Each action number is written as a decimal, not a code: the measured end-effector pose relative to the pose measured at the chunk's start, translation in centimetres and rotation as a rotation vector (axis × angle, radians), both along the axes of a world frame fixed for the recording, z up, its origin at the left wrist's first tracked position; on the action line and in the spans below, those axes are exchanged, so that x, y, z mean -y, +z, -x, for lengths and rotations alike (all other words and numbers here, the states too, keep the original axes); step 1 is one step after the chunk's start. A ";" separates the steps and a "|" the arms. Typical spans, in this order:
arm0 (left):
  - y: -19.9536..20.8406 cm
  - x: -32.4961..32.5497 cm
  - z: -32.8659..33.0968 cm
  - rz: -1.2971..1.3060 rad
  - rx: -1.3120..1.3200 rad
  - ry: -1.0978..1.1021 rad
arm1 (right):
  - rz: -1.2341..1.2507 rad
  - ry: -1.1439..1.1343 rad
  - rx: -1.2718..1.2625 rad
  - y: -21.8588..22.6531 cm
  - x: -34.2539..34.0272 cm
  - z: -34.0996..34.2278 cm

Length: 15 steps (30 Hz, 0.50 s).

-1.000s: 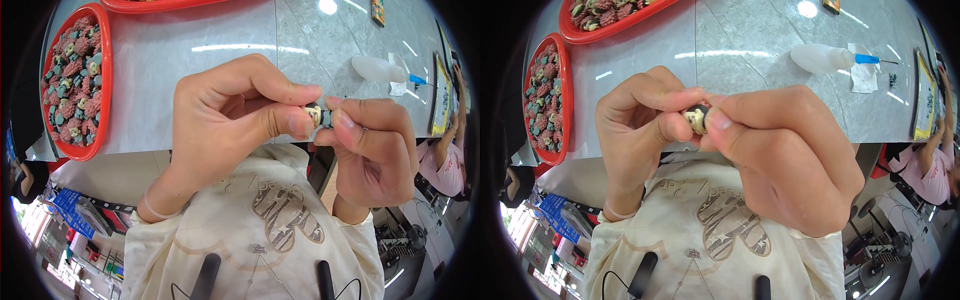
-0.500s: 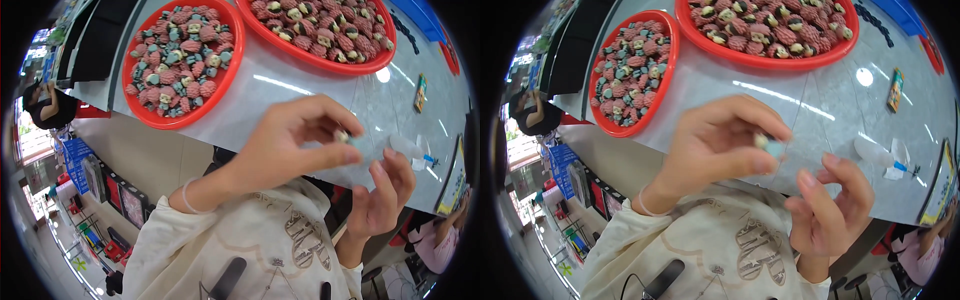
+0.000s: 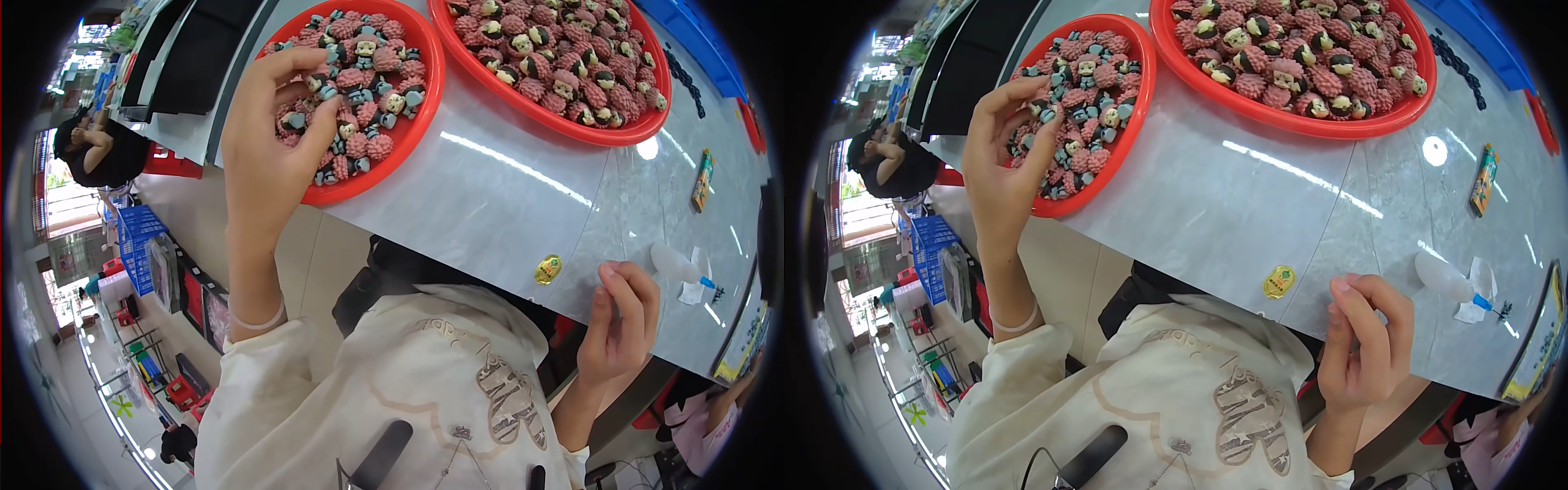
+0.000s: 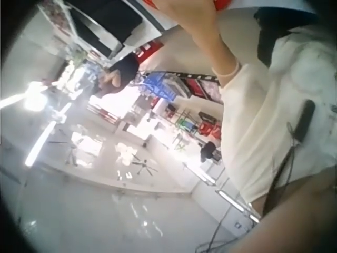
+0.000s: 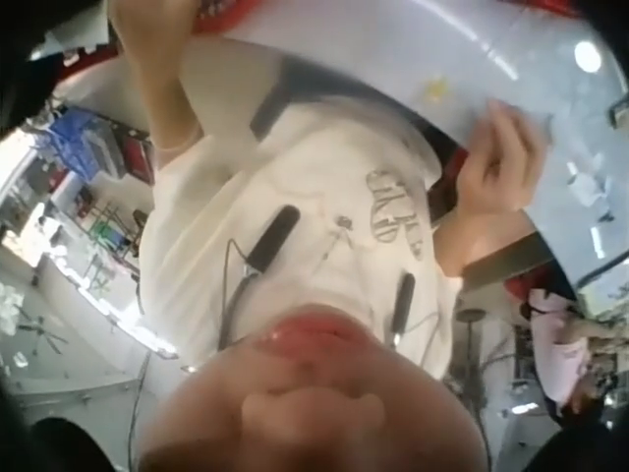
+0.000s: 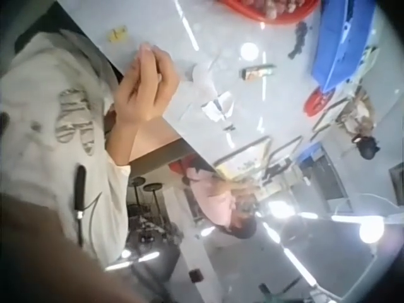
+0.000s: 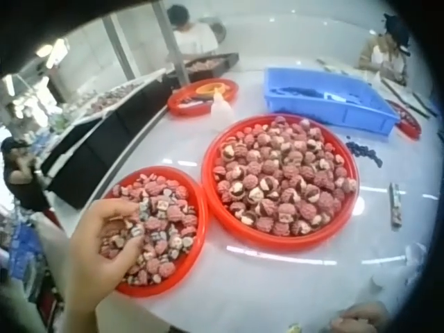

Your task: The person applies glue from a bottle onto figurine heads, attaches figurine bodies to them, places the assembled figurines into a tray, and then arranges small parts onto a separate tray.

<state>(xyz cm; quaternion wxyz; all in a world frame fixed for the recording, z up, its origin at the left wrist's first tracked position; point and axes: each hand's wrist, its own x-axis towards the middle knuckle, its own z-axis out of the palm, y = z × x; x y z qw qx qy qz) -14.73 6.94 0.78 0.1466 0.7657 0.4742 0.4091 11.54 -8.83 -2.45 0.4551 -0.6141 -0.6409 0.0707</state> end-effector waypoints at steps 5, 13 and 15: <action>0.7 -0.2 0.1 -0.007 -0.129 -0.098 | 0.004 -0.006 0.017 0.0 0.0 0.1; 0.3 0.0 -0.4 0.030 -0.019 -0.198 | -0.016 -0.028 0.041 -0.2 -0.2 0.4; 0.2 0.1 -0.7 0.014 0.036 -0.243 | -0.006 -0.029 0.037 -0.3 -0.1 0.4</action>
